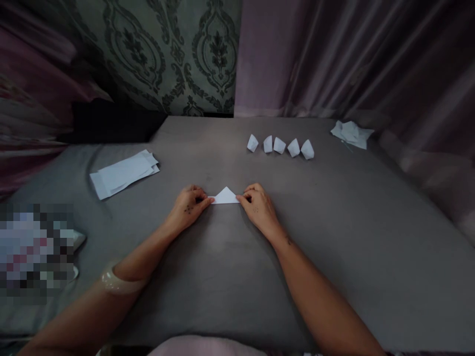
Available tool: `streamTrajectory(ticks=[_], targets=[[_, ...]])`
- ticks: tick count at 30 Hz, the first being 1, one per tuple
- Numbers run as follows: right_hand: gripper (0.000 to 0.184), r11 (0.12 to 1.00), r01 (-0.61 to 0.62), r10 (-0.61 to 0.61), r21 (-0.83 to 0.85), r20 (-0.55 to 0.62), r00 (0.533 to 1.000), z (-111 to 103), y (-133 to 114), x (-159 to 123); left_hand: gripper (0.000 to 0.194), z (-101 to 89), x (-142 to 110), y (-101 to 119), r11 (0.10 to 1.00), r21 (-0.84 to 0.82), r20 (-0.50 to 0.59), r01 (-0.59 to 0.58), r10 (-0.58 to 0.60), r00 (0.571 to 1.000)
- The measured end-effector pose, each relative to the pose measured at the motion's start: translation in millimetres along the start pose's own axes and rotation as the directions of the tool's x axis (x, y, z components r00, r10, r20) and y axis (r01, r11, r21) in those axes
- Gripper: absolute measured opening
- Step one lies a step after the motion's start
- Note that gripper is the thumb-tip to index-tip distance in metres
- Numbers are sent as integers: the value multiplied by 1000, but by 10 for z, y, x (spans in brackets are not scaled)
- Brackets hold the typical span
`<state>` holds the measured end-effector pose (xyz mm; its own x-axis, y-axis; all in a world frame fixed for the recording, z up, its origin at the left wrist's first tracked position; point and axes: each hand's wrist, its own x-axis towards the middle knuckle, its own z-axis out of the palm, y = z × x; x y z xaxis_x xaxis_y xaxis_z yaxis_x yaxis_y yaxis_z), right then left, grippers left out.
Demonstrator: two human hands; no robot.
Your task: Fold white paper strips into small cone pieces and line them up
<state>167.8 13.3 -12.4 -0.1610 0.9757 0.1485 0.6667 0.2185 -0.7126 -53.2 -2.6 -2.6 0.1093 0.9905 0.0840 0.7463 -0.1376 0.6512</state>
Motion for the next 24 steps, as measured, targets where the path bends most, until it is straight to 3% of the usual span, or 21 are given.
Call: streamTrajectory(ticks=[6, 12, 16, 19, 24], targets=[[21, 999, 31, -31, -14, -5, 999, 20, 26, -3, 21, 25, -33, -26, 998, 38, -3, -50, 50, 999], [8, 992, 86, -87, -98, -9, 996, -33, 43, -38, 21, 32, -79, 62, 933, 283, -13, -222, 236, 972], [16, 970, 179, -187, -164, -35, 982, -41, -58, -94, 29, 51, -70, 206, 789, 428, 186, -441, 400, 897], [34, 920, 314, -310, -236, 56, 949, 18, -225, -193, 26, 68, -69, 290, 705, 427, 343, -566, 453, 823], [45, 889, 376, -343, -260, 163, 925, 169, -406, -405, 22, 67, -159, 323, 723, 424, 384, -545, 401, 832]])
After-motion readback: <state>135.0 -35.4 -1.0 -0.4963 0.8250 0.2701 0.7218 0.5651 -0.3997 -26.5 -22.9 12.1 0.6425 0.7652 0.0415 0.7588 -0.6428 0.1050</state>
